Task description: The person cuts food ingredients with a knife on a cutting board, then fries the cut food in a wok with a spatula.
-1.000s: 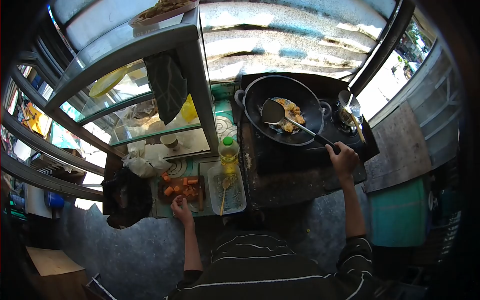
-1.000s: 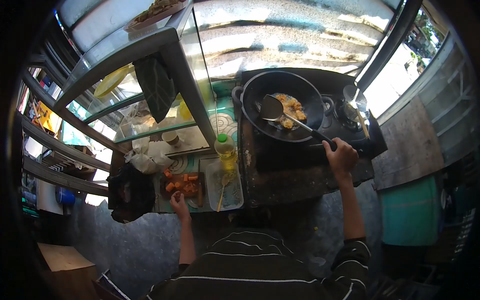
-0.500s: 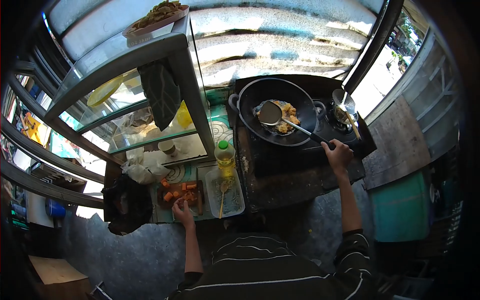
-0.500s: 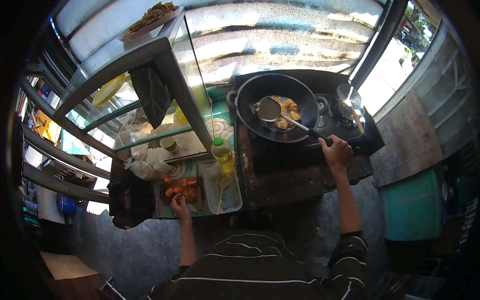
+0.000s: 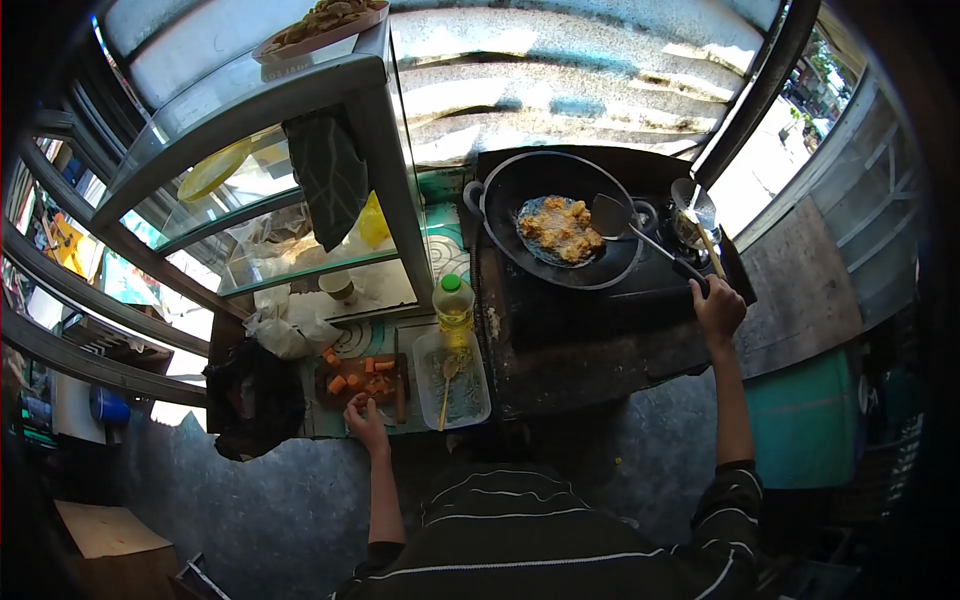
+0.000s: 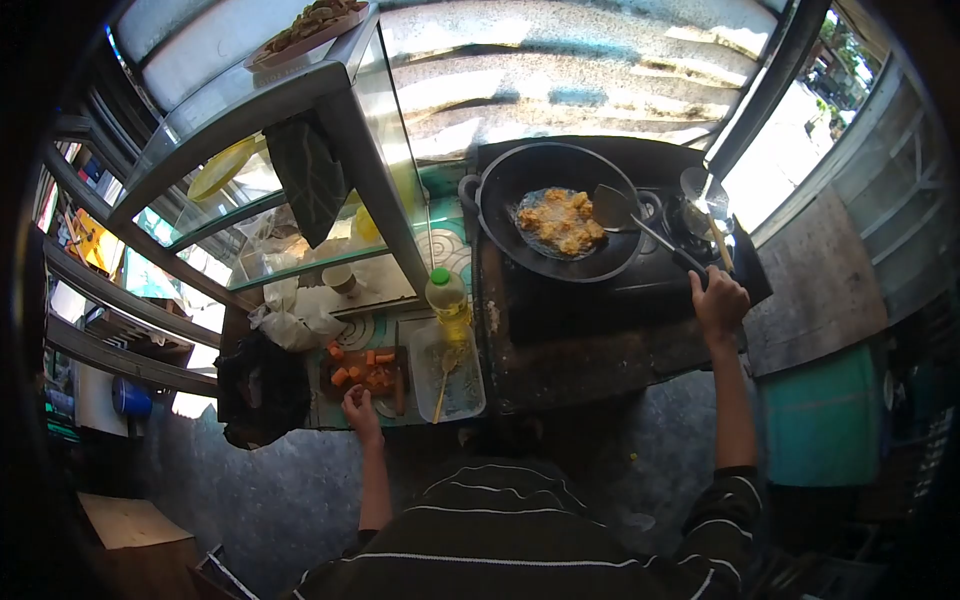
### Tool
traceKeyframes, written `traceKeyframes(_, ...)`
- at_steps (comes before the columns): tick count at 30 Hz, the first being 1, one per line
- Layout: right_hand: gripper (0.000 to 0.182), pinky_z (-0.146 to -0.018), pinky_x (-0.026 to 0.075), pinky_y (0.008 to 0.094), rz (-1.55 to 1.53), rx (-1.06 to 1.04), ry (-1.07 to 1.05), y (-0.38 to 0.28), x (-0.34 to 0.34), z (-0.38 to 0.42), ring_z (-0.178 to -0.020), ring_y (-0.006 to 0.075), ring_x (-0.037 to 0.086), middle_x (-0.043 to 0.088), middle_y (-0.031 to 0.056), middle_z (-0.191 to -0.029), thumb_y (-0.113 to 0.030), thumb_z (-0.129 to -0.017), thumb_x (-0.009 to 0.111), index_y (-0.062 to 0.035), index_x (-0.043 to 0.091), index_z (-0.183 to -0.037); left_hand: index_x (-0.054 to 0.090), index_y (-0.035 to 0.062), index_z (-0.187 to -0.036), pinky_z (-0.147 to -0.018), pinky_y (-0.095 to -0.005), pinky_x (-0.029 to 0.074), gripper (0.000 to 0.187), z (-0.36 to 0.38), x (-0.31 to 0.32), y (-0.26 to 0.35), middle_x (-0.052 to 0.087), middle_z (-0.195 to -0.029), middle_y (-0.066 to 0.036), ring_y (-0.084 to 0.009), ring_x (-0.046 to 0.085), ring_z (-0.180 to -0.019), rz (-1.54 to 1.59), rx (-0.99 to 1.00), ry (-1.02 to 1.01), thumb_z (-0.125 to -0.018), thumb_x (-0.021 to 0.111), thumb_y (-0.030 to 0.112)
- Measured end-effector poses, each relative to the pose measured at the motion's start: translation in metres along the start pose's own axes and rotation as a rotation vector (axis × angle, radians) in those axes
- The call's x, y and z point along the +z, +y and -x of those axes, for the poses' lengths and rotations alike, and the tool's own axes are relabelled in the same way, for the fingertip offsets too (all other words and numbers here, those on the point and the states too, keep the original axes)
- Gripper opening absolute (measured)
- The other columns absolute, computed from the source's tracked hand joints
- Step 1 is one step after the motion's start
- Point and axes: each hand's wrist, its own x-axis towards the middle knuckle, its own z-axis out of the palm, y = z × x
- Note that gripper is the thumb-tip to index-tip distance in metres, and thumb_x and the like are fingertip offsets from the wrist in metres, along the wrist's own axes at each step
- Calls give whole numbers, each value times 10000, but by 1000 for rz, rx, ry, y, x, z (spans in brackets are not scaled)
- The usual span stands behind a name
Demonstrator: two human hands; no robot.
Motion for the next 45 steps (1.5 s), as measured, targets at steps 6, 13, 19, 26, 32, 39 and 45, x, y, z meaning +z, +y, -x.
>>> traceKeyframes(6,340,-573,475,385,-87,178,-122,12,4,5,-662,300,603,619,121,-696,-427,-666,631,-105,645,-775,504,57,-970,-777,-294,367,181,-4,2,1,388,-944,-54,-168,420,-814,10,29,22,-817,510,152)
traceKeyframes(13,351,-566,471,389,-113,206,-121,22,-6,13,-655,304,601,619,119,-695,-446,-651,638,-114,649,-768,511,55,-956,-776,-295,365,172,-2,2,-3,399,-926,-53,-165,420,-818,3,38,37,-809,513,144)
traceKeyframes(19,337,-533,452,384,-122,156,-55,29,-23,18,-617,295,592,613,103,-669,-441,-654,638,-116,642,-743,510,55,-962,-776,-295,363,178,-3,2,-3,401,-929,-52,-163,418,-814,-4,55,39,-809,513,147)
traceKeyframes(26,305,-526,443,353,-173,53,17,41,-46,27,-596,267,587,606,85,-661,-405,-668,643,-107,626,-735,506,59,-969,-777,-292,366,181,-1,0,1,396,-942,-55,-159,417,-815,-22,33,28,-815,507,153)
traceKeyframes(32,294,-522,441,348,-146,76,33,30,-38,28,-601,260,588,607,72,-665,-397,-677,641,-109,625,-736,503,56,-971,-778,-293,369,186,-1,6,-2,393,-946,-54,-159,420,-817,8,-5,13,-814,511,155)
traceKeyframes(39,317,-576,453,363,-190,90,100,28,22,16,-651,271,590,615,82,-718,-386,-687,636,-84,626,-783,500,47,-969,-779,-288,370,184,-2,11,2,388,-941,-52,-158,428,-812,39,19,5,-813,513,145)
traceKeyframes(45,305,-612,450,342,-288,49,39,47,38,17,-704,252,594,621,77,-767,-367,-671,656,-89,633,-795,502,46,-960,-775,-286,369,179,-2,8,1,391,-937,-51,-156,426,-809,23,13,16,-811,515,144)
